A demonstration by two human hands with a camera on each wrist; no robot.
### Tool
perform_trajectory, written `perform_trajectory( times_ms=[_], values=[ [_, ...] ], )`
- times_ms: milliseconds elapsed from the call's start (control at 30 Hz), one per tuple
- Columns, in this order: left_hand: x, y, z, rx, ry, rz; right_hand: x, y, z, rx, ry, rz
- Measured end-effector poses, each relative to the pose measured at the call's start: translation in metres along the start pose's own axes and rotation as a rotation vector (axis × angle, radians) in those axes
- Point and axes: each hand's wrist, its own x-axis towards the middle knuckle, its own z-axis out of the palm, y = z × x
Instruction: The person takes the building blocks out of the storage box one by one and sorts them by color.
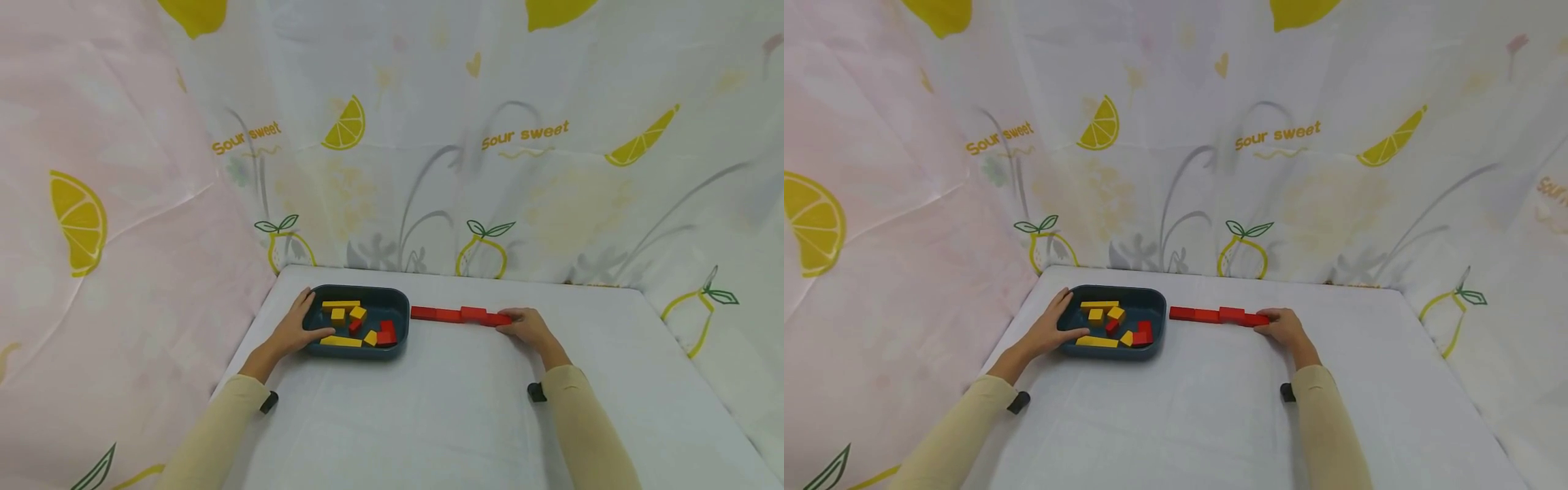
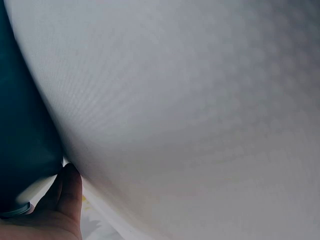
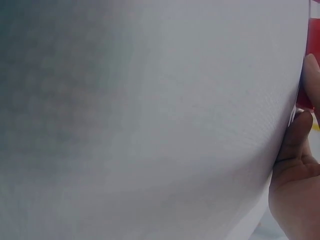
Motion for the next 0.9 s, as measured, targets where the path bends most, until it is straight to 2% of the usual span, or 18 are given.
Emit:
perform_trajectory(
  times_ms=[167, 900],
  values=[
    [0.0007, -0.0002, -0.0005, 0.000, -0.001, 0.000, 0.0012, -0.0017, -0.0001, 0.005, -0.007, 0.014],
    [0.0011, 0.0011, 0.0001, 0.004, -0.002, -0.009, 0.0054, 0.0047, 0.0006, -0.009, -0.007, -0.023]
  ],
)
